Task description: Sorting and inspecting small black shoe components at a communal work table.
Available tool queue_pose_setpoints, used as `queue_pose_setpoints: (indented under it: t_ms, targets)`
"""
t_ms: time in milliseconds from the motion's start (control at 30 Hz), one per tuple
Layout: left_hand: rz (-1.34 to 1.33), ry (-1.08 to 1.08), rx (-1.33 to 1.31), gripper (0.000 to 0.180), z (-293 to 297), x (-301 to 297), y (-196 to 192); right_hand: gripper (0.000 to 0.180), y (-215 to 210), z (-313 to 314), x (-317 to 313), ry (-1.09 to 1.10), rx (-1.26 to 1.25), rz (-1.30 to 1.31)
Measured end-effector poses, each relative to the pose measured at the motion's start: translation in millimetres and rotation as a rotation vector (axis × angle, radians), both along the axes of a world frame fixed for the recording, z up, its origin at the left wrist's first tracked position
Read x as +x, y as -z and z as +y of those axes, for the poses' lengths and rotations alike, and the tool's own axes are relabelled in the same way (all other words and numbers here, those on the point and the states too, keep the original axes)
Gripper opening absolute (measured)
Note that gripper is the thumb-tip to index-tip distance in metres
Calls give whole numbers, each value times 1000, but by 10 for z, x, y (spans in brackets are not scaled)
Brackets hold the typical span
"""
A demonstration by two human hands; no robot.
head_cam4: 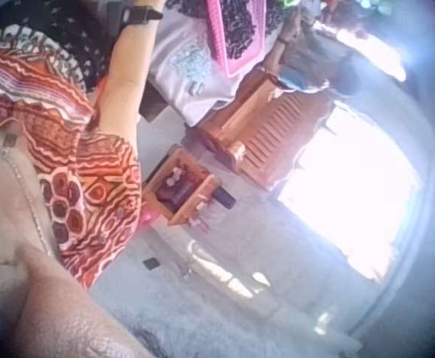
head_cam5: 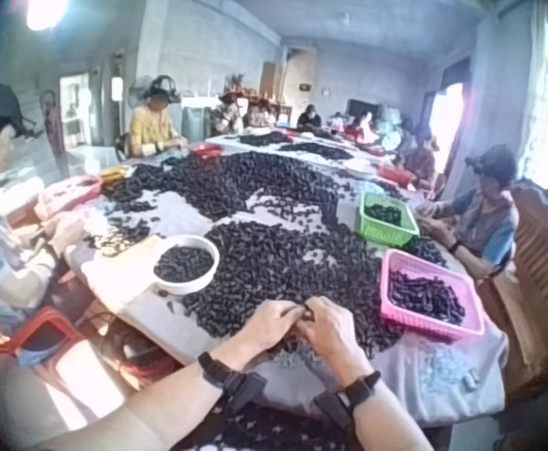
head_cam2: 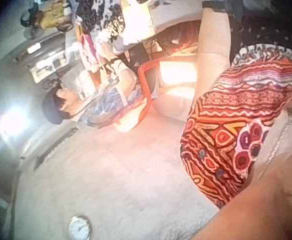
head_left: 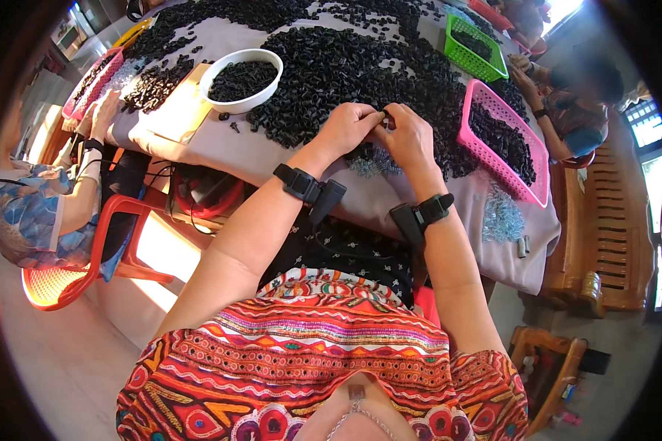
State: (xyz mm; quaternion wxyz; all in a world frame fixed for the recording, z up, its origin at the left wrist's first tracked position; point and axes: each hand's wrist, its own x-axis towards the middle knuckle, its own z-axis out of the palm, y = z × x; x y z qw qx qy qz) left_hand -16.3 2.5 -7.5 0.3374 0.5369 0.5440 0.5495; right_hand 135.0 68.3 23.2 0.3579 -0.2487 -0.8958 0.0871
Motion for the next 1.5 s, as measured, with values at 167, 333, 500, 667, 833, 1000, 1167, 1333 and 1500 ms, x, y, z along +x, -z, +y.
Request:
queue_pose_setpoints:
  t_ms: [167,333,500,667,833,1000,1167,1333,1500]
  targets:
    - [-37,24,-58,27,28,10,-14,28,3,31,57,15,41,-29]
    - [-37,41,-77,28,30,-3,2,26,35,42,53,-26,71,-54]
    - [-158,18,-38,30,33,-65,48,30,-31,-17,46,22,16,92]
    - [-114,-125,-66,31,-55,6,-136,30,-137,235,277,143,-374,655]
    - [499,-66,46,29,-59,63,-42,26,-171,511,567,4,-917,1238]
    - [634,-73,94,25,-37,61,-23,32,-174,550,567,2,-1058,1413]
    - [619,-58,9,20,-46,39,-40,43,-201,483,511,45,-953,1463]
    - [328,-173,93,16,-26,39,-9,25,-150,432,515,-1,-806,1013]
    - [349,-356,206,20,-20,-62,70,15,-62,323,417,104,-576,292]
